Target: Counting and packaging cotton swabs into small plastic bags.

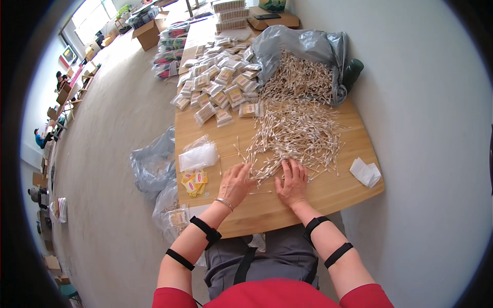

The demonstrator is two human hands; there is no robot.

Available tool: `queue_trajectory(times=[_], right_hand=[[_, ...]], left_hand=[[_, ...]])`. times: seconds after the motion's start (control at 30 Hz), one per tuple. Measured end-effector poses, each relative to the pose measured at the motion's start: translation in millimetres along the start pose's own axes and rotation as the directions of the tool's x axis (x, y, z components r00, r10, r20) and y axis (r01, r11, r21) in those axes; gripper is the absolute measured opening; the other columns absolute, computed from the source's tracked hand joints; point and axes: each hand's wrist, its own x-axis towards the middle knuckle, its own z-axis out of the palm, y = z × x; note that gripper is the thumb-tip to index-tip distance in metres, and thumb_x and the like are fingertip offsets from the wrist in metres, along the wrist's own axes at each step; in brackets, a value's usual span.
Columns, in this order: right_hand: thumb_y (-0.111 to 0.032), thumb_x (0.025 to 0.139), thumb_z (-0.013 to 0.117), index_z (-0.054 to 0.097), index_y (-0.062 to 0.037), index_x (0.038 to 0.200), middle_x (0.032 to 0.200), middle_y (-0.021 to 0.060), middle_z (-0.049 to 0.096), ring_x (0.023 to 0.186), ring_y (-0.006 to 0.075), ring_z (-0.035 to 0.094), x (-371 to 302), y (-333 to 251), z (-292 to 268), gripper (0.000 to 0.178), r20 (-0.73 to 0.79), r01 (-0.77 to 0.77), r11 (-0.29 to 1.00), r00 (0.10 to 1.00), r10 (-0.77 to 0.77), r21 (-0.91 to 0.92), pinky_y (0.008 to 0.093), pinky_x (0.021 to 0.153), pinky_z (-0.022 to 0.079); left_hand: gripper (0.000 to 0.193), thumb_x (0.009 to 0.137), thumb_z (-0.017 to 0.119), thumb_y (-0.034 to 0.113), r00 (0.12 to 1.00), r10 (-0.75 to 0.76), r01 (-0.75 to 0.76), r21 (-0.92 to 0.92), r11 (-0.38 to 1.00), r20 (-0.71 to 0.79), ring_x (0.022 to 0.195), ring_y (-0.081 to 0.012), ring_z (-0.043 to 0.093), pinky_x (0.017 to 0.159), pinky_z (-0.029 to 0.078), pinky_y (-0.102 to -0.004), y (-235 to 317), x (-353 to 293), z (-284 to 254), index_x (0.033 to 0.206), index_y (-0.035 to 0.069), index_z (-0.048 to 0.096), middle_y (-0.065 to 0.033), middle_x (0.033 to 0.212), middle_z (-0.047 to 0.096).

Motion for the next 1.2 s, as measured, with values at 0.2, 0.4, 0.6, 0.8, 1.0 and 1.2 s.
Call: queue_trajectory(times=[0.2, 0.4, 0.6, 0.8, 1.0, 1.2], right_hand=[[-0.034, 0.080, 0.060, 0.039, -0.0079, 0.137, 0.141, 0.0098, 0.035, 0.133, 0.0316, 0.023, -2, -2, -7, 0.066, 0.165, 0.289, 0.957, 0.946, -0.279, -0.040, 0.0508, 0.111, 0.012], [-0.039, 0.084, 0.055, 0.035, -0.0028, 0.138, 0.145, 0.0131, 0.029, 0.138, 0.0335, 0.014, -1, 3, 9, 0.068, 0.088, -0.099, 0.986, 0.990, 0.112, -0.137, 0.0505, 0.112, 0.006], [-0.036, 0.085, 0.055, 0.031, -0.0011, 0.139, 0.146, 0.0116, 0.029, 0.138, 0.0315, 0.013, -2, -2, -7, 0.069, 0.214, 0.278, 0.953, 0.945, -0.249, -0.120, 0.0520, 0.112, 0.005], [-0.038, 0.085, 0.053, 0.036, -0.0027, 0.137, 0.146, 0.0108, 0.029, 0.138, 0.0306, 0.015, 0, 0, 6, 0.065, 0.117, -0.058, 0.982, 0.990, 0.080, -0.179, 0.0517, 0.112, 0.007], [-0.039, 0.082, 0.057, 0.040, -0.0096, 0.136, 0.147, 0.0093, 0.027, 0.137, 0.0316, 0.016, -1, -4, 0, 0.063, 0.048, -0.013, 0.991, 0.999, 0.020, -0.136, 0.0518, 0.112, 0.007], [-0.039, 0.083, 0.057, 0.048, -0.0300, 0.132, 0.147, 0.0080, 0.028, 0.138, 0.0296, 0.014, -1, 0, -7, 0.051, 0.272, 0.375, 0.927, 0.894, -0.356, -0.019, 0.0519, 0.112, 0.007]], left_hand=[[0.044, 0.074, 0.069, 0.018, 0.982, -0.161, 0.168, 0.059, 0.984, -0.102, 0.111, -0.0297, 0.049, 0.095, 0.038, -0.0396, -29, -5, 13, 0.115, 0.009, 0.057, -0.0116, 0.118, 0.054], [0.032, 0.074, 0.070, 0.018, 0.989, -0.106, 0.094, -0.118, 0.988, -0.101, 0.110, -0.0290, 0.049, 0.095, 0.038, -0.0396, -14, -4, 23, 0.104, 0.008, 0.062, -0.0090, 0.111, 0.058], [0.030, 0.074, 0.068, 0.017, 0.985, -0.168, 0.164, -0.104, 0.981, -0.028, 0.108, -0.0282, 0.050, 0.094, 0.038, -0.0394, -14, -10, 15, 0.102, 0.009, 0.063, -0.0083, 0.108, 0.058], [0.041, 0.073, 0.072, 0.022, 0.964, -0.265, 0.263, -0.050, 0.963, -0.027, 0.112, -0.0322, 0.047, 0.096, 0.036, -0.0416, -13, -15, 16, 0.108, 0.005, 0.059, -0.0138, 0.115, 0.054], [0.074, 0.068, 0.076, 0.033, 0.910, -0.356, 0.361, -0.017, 0.932, -0.213, 0.126, -0.0369, 0.033, 0.107, 0.026, -0.0444, -11, -20, 17, 0.125, -0.002, 0.044, -0.0224, 0.131, 0.041], [0.065, 0.071, 0.074, 0.023, 0.942, -0.276, 0.252, -0.140, 0.958, -0.191, 0.121, -0.0364, 0.038, 0.104, 0.031, -0.0422, 1, -13, 36, 0.124, -0.002, 0.045, -0.0210, 0.127, 0.046]])
